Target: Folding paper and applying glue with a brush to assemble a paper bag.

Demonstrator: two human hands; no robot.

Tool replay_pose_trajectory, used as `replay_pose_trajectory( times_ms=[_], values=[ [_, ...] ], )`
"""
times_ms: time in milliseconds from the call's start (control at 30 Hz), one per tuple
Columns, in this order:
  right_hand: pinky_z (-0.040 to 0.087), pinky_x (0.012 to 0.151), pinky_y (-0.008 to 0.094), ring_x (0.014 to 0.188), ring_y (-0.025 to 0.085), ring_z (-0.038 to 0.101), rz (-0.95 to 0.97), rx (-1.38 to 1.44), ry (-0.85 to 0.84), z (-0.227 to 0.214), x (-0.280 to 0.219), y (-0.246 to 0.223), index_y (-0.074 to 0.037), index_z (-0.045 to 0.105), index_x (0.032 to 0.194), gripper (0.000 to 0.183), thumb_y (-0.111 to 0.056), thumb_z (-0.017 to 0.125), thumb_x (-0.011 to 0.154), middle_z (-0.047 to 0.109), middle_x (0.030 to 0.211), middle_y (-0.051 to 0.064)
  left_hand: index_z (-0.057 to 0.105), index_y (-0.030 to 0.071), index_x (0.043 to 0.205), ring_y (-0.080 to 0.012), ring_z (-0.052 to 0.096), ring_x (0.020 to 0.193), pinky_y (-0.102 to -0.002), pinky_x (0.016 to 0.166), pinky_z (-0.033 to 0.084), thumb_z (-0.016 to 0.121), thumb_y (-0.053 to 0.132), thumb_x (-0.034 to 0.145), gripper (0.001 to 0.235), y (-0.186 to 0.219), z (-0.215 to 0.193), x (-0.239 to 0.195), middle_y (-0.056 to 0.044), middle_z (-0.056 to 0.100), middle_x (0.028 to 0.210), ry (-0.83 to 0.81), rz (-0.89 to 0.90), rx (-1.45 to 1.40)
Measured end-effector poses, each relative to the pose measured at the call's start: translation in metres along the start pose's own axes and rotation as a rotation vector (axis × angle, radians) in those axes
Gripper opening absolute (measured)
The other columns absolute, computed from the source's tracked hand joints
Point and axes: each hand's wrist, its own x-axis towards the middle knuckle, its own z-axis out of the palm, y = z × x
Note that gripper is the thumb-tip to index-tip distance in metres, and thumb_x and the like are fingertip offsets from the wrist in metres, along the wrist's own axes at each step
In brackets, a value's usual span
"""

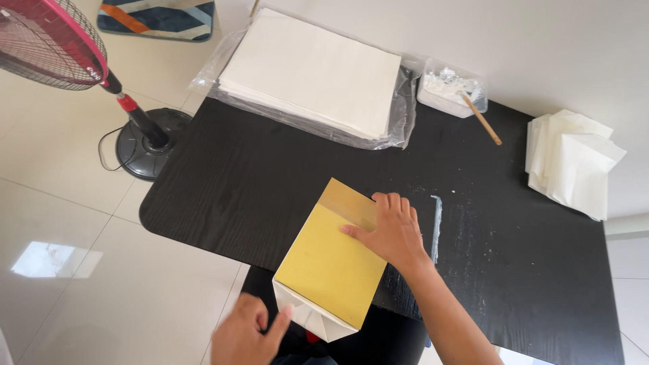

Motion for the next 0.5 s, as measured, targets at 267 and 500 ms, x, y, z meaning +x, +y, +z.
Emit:
replay_pose_trajectory(
  times_ms=[267,500],
  values=[
    [0.043,0.083,0.039,0.099,0.022,0.057,0.365,0.285,-0.266,-0.069,-0.023,-0.026,-0.015,0.054,0.117,0.067,-0.066,0.07,0.077,0.06,0.108,0.003,0.064,0.019,0.083,-0.0079,0.06,0.057,-0.024,0.06,0.048,0.066,0.059,0.085,0.04,0.016,-0.012,-0.011,0.005,0.066,0.061,-0.205,0.036,-0.359],
    [0.023,0.056,0.028,0.06,0.01,0.033,0.312,0.685,0.071,-0.058,-0.08,0.06,-0.011,0.043,0.067,0.05,-0.041,0.066,0.1,0.038,0.065,-0.002,0.067,0.007,0.08,-0.0109,0.067,0.061,-0.025,0.053,0.054,0.069,0.029,0.092,0.025,0.035,-0.037,0.016,-0.001,0.069,0.074,-0.099,0.272,-0.673]
  ],
)
